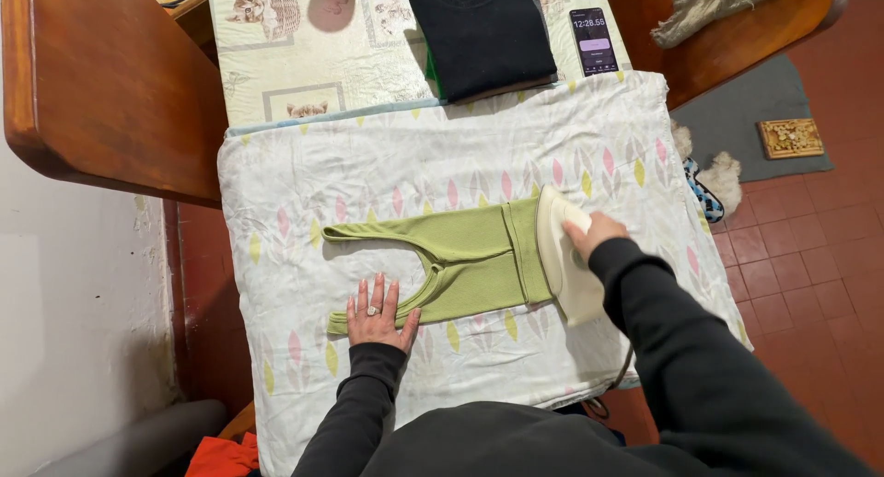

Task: The recorder irons a green tank top on a table and then folds it neatly.

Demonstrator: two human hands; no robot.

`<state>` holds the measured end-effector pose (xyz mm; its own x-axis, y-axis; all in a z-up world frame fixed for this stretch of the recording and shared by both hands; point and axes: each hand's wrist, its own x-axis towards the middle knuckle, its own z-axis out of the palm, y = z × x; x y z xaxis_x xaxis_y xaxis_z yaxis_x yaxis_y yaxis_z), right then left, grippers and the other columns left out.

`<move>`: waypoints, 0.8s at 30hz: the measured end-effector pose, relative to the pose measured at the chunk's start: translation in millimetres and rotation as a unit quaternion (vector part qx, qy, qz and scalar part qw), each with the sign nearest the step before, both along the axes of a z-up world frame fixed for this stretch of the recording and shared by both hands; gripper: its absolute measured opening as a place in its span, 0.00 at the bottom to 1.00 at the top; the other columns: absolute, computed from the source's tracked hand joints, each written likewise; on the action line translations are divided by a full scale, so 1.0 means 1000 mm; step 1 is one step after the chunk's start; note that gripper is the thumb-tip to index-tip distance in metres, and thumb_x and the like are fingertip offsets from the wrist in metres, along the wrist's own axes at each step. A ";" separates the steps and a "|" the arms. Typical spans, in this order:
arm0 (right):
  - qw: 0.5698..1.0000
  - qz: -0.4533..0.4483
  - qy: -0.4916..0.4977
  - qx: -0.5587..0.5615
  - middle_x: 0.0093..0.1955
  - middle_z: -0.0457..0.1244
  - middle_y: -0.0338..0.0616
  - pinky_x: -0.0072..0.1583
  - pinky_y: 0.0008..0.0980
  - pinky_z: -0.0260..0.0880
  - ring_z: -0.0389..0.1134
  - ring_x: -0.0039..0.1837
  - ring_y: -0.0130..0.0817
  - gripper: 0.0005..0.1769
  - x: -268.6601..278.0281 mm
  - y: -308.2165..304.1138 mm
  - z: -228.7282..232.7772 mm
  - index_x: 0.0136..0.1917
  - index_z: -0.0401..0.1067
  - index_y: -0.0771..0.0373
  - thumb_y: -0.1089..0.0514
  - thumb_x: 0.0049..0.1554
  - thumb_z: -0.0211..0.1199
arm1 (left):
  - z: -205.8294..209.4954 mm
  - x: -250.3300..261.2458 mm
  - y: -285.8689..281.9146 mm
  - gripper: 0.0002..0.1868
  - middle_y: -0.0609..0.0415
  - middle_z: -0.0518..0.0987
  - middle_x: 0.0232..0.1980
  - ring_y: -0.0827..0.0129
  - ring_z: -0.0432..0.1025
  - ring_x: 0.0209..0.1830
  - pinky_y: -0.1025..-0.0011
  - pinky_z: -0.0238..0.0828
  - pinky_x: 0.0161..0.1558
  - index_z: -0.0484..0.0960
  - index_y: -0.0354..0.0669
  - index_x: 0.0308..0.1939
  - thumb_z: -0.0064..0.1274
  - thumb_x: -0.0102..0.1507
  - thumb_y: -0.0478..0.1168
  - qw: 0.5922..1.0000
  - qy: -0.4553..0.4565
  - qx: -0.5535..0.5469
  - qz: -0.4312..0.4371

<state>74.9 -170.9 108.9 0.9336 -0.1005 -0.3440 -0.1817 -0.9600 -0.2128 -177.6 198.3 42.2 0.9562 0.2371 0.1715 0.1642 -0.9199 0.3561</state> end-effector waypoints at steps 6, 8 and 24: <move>0.997 0.067 0.036 -0.027 0.52 0.70 0.64 0.59 0.51 0.72 0.72 0.55 0.62 0.36 -0.066 -0.010 0.002 0.58 0.72 0.65 0.30 0.57 0.59 | 0.002 -0.001 0.000 0.36 0.53 0.62 0.78 0.51 0.51 0.80 0.45 0.43 0.75 0.72 0.53 0.69 0.53 0.61 0.64 1.000 -0.006 -0.009 0.007; 0.997 0.027 0.071 0.005 0.50 0.71 0.63 0.58 0.51 0.72 0.73 0.55 0.61 0.36 -0.067 0.000 0.017 0.59 0.72 0.62 0.30 0.56 0.58 | 0.002 0.001 0.000 0.36 0.53 0.61 0.79 0.51 0.51 0.79 0.44 0.43 0.74 0.72 0.54 0.69 0.53 0.60 0.63 1.000 -0.001 -0.011 0.002; 0.997 0.065 0.017 0.034 0.51 0.70 0.65 0.57 0.52 0.72 0.72 0.54 0.62 0.34 -0.038 0.032 0.011 0.57 0.72 0.66 0.33 0.56 0.61 | 0.007 0.001 0.000 0.36 0.52 0.62 0.78 0.50 0.51 0.80 0.45 0.42 0.75 0.72 0.52 0.69 0.54 0.60 0.62 1.000 0.002 -0.007 -0.004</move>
<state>36.9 -138.8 119.7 0.9247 0.0460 -0.3778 -0.0641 -0.9596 -0.2738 -176.8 198.6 48.9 0.9588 0.2311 0.1651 0.1572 -0.9160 0.3691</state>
